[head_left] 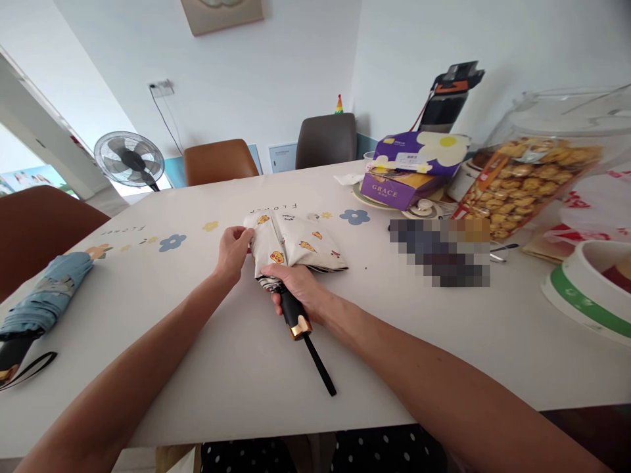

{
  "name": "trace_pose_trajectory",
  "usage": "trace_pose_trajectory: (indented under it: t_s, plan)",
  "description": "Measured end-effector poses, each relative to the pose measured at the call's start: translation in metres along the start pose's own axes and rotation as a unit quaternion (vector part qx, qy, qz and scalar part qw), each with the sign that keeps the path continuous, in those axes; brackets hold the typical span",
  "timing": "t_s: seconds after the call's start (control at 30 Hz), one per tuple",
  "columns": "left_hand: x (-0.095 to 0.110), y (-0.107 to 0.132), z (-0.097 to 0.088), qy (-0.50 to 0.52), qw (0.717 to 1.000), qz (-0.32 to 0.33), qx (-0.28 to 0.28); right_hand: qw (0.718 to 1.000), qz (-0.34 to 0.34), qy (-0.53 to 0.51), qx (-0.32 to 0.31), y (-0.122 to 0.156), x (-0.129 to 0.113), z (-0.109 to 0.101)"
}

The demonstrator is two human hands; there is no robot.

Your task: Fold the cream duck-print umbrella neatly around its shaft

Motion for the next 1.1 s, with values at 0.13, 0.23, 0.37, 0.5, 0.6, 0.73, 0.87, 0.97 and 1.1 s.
trace_pose_trajectory:
  t_s: [0.13, 0.23, 0.37, 0.5, 0.6, 0.73, 0.87, 0.97, 1.1]
  plan:
    - [0.001, -0.002, 0.001, -0.031, 0.999, 0.016, -0.004, 1.000, 0.009, -0.003, 0.000, 0.000, 0.001, 0.000]
    - [0.000, -0.003, 0.001, -0.042, 0.999, 0.016, -0.006, 1.000, 0.013, 0.000, 0.002, 0.001, 0.000, 0.001]
    - [-0.001, -0.002, 0.002, -0.046, 0.999, 0.018, -0.008, 1.000, 0.020, 0.006, 0.004, 0.003, -0.001, 0.001]
    - [-0.001, -0.002, 0.002, -0.051, 0.998, 0.023, -0.008, 1.000, 0.016, 0.003, -0.002, 0.003, 0.000, 0.001]
    - [0.000, -0.002, 0.001, -0.063, 0.997, 0.039, -0.003, 1.000, 0.016, -0.004, -0.006, 0.001, 0.001, 0.001]
    - [0.004, -0.002, 0.000, -0.102, 0.992, 0.076, 0.007, 1.000, 0.014, -0.002, -0.008, 0.000, 0.001, 0.001]
    - [0.009, 0.001, 0.001, -0.151, 0.983, 0.108, 0.008, 1.000, 0.012, 0.002, -0.005, 0.002, -0.001, 0.001]
    - [0.012, 0.002, 0.002, -0.172, 0.978, 0.121, 0.003, 1.000, 0.010, 0.002, -0.004, 0.001, -0.001, 0.000]
    - [0.016, 0.005, 0.004, -0.193, 0.972, 0.137, -0.002, 1.000, 0.003, -0.002, -0.012, -0.001, 0.000, 0.000]
Point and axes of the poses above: each hand's wrist, its own y-axis away from the middle knuckle, its own z-axis out of the palm, x = y × z, the point moved 8 cm from there along -y, towards the middle knuckle
